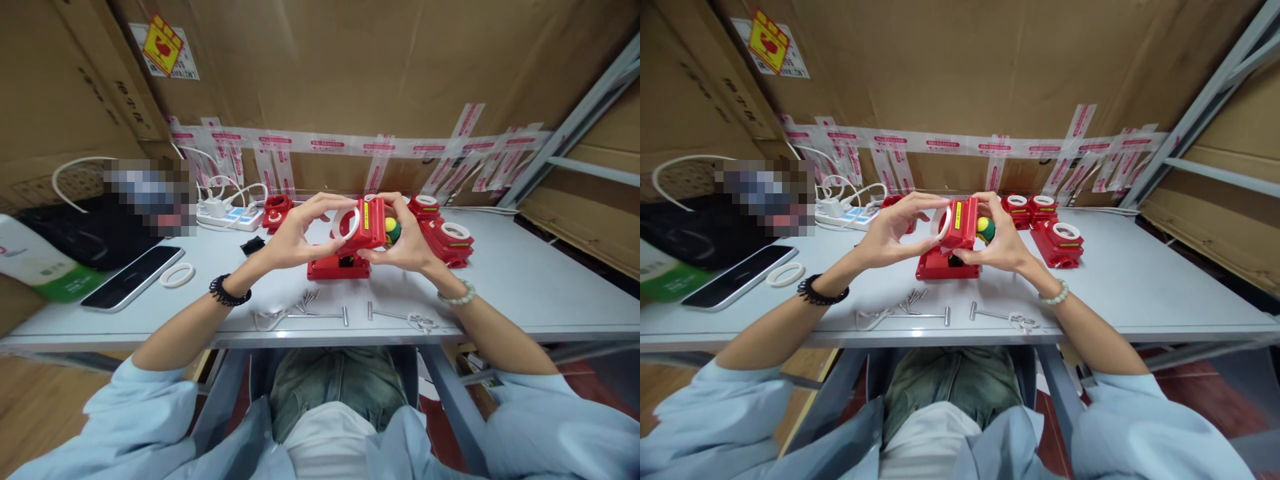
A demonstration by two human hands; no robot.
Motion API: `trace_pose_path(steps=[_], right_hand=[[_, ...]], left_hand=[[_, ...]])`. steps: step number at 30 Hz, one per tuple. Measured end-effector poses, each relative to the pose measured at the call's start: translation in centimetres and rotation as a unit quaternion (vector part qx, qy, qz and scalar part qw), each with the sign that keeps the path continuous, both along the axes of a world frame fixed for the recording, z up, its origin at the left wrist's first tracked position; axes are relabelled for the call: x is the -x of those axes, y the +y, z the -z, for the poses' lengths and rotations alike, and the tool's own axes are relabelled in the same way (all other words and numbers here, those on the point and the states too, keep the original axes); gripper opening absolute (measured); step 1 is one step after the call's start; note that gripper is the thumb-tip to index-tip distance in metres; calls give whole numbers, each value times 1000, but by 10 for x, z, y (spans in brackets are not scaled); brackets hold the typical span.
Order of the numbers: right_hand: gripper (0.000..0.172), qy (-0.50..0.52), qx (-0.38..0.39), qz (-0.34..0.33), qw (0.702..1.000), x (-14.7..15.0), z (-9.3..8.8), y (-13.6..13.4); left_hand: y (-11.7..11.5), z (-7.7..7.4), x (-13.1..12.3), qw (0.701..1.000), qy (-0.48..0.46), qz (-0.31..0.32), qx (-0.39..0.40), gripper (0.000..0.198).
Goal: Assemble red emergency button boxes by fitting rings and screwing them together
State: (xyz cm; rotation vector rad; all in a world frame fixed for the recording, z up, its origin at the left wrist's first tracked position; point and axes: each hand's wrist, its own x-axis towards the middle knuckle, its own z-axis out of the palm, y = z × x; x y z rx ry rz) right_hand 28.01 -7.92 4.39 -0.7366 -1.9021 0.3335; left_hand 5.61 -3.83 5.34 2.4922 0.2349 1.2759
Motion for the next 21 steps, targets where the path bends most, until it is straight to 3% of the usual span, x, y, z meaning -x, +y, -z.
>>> trace_pose_path(steps=[4, 9, 21], right_hand=[[72, 4, -12, -11, 1000, -1, 0, 1], [75, 9, -24, -1, 1000, 1, -1, -1], [76, 9, -58, 4, 998, 3, 2, -2]], left_hand=[[3, -1, 1, 999, -28, 29, 3, 50], [2, 2, -1, 997, -69, -7, 31, 49], [0, 2, -4, 996, -77, -19, 31, 46]])
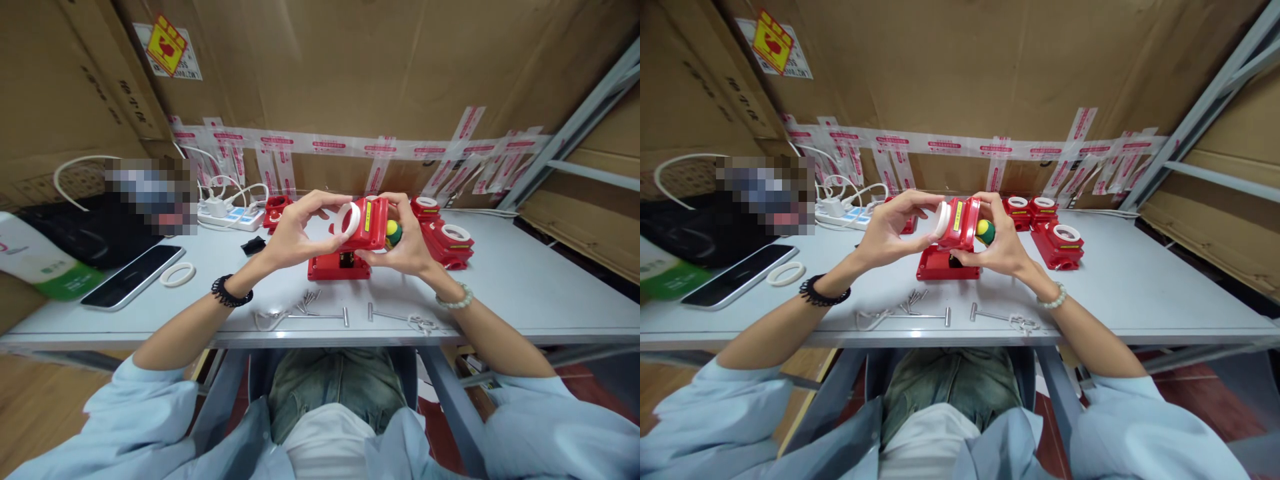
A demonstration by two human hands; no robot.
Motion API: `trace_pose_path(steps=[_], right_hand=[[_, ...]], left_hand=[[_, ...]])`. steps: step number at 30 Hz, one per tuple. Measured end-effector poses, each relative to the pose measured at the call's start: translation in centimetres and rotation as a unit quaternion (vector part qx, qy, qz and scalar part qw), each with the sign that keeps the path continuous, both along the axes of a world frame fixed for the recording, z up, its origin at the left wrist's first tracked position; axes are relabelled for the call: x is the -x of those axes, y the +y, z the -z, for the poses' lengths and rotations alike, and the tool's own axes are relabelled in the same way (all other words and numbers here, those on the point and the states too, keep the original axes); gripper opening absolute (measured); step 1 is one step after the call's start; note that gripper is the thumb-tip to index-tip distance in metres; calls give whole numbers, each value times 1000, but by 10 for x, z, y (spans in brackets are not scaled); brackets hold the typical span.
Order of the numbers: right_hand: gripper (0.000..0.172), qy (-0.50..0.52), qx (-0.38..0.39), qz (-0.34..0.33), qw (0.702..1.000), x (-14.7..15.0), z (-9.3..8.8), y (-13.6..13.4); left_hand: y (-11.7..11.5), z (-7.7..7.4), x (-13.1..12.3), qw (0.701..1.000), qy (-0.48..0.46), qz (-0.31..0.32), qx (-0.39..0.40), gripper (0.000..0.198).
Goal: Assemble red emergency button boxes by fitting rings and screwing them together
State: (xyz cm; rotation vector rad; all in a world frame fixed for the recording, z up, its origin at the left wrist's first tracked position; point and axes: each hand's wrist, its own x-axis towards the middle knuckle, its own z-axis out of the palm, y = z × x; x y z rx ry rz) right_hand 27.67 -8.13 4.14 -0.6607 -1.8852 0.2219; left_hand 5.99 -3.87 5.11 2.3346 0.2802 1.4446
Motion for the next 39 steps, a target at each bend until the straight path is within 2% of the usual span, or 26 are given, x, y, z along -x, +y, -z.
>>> trace_pose_path(steps=[11, 18, 29, 35, 39], right_hand=[[78, -16, -44, 19, 999, -1, 4, 3], [82, -37, -78, 29, 996, -4, 7, 7], [90, -76, -98, 52, 991, -9, 10, 8], [89, -104, -154, 52, 981, -11, 10, 12], [90, -87, -130, 50, 986, -11, 10, 11]], left_hand=[[-3, 0, 0, 999, -2, -37, 20, 46], [-4, 1, -2, 997, -13, -54, 62, 44], [-8, 4, -7, 989, -40, -55, 128, 38], [-7, 6, -9, 984, -32, -61, 164, 36], [-6, 7, -8, 986, -37, -43, 156, 35]])
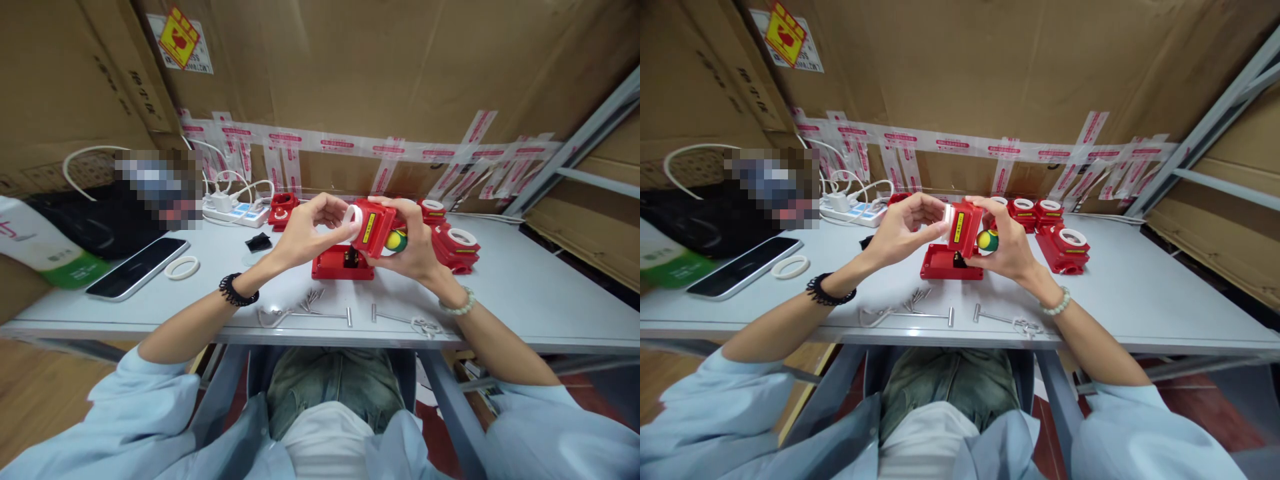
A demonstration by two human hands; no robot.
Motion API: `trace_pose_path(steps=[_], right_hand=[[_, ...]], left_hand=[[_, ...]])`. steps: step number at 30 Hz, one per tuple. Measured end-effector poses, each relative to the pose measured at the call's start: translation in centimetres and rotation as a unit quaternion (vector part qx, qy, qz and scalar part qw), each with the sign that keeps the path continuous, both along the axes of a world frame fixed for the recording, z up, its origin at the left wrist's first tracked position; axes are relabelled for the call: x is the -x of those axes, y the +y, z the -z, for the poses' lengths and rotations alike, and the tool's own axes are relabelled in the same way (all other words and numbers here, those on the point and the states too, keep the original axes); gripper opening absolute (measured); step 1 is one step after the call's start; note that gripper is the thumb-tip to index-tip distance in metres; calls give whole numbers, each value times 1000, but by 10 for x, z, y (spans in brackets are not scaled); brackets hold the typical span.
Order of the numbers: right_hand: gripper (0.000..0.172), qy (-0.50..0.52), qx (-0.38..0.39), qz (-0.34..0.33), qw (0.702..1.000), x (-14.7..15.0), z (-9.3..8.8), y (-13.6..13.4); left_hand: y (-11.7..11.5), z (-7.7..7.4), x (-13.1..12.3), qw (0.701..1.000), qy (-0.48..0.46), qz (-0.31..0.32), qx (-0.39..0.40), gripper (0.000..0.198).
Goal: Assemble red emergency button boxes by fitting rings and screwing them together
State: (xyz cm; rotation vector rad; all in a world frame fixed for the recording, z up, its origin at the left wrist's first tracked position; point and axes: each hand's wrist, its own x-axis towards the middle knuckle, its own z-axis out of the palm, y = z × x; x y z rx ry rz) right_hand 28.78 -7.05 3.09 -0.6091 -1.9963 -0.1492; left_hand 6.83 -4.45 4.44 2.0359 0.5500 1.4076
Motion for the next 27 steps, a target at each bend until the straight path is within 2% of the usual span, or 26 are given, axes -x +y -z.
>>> trace_pose_path(steps=[6, 9, 12, 15, 18, 21, 23, 25, 27], right_hand=[[84, 61, 73, -29, 995, 2, -4, -2], [82, 73, 102, -38, 991, 3, -7, -2], [80, 77, 97, -42, 991, 5, -7, -3], [79, 72, 94, -35, 992, 6, -7, -4], [79, 70, 89, -42, 993, 6, -7, -4], [79, 72, 87, -46, 993, 7, -7, -5], [80, 68, 87, -43, 993, 8, -7, -5], [82, 62, 81, -41, 994, 8, -6, -5], [83, 57, 76, -33, 995, 7, -6, -5]], left_hand=[[2, -7, 9, 989, 51, 76, -117, 47], [1, -9, 10, 982, 72, 112, -132, 54], [0, -7, 9, 990, 63, 72, -108, 59], [1, -6, 9, 993, 65, 25, -95, 46], [2, -9, 11, 986, 85, 67, -125, 46], [1, -9, 12, 982, 85, 106, -130, 57], [2, -8, 11, 989, 74, 76, -107, 60], [3, -7, 10, 993, 71, 29, -92, 51], [3, -7, 11, 991, 84, 11, -104, 42]])
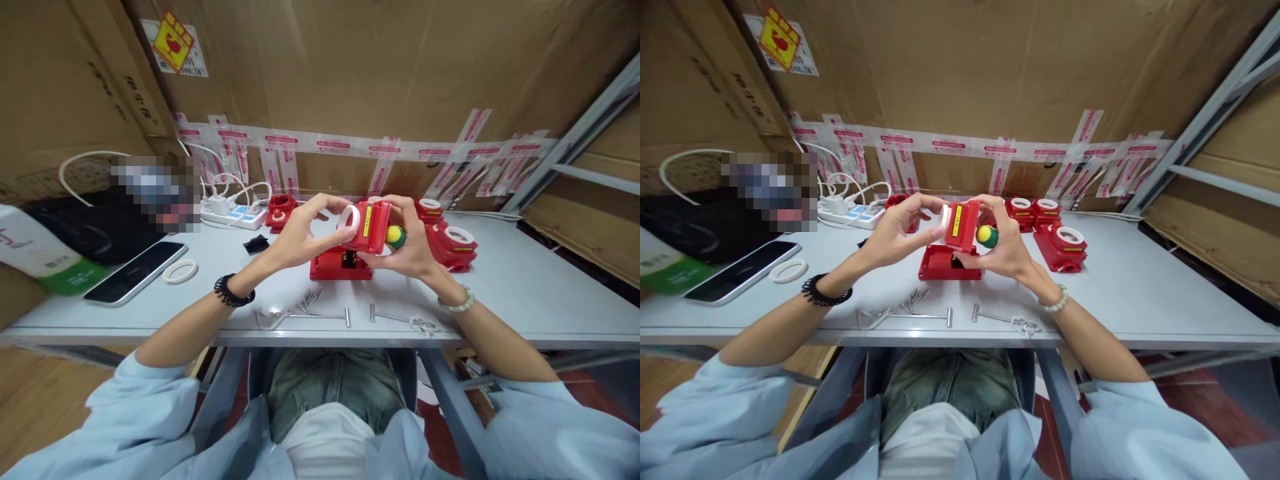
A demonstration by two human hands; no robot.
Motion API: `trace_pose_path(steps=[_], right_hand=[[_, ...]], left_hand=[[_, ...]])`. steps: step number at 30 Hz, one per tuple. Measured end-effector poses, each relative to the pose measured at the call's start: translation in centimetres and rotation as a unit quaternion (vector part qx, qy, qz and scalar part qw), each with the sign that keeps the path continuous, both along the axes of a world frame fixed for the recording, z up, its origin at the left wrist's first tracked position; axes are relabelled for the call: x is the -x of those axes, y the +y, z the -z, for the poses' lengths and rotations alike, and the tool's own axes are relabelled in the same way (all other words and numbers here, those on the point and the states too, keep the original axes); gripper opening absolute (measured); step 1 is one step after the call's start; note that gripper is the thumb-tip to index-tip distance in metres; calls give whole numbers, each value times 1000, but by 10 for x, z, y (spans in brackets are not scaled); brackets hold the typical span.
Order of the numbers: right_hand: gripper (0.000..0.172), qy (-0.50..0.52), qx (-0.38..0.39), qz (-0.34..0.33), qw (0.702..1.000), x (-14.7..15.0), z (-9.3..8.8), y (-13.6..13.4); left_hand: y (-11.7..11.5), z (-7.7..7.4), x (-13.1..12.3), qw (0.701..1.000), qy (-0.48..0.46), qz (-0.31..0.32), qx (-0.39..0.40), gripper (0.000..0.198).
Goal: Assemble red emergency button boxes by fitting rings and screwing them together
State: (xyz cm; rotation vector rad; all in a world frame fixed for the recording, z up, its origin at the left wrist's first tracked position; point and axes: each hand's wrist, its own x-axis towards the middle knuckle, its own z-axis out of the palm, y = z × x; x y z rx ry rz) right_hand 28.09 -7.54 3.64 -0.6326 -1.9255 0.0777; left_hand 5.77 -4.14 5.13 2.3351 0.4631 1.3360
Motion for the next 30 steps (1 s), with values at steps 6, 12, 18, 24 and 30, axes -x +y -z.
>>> trace_pose_path(steps=[6, 12, 18, 24, 30], right_hand=[[81, 5, 9, 23, 1000, -2, 1, 2], [82, -2, -1, 11, 1000, -3, 4, 3], [82, 6, -1, 8, 1000, -2, 2, 3], [81, 1, 3, 12, 1000, -4, 3, 3], [84, -12, -1, -2, 1000, -4, 4, 4]], left_hand=[[-1, -2, 2, 999, 21, 29, -31, 60], [1, -2, 2, 998, 32, 9, -52, 45], [2, -2, 2, 1000, 7, -2, -29, 50], [3, -3, 5, 995, 57, 40, -69, 53], [-1, -3, 2, 997, 48, -30, -43, 42]])
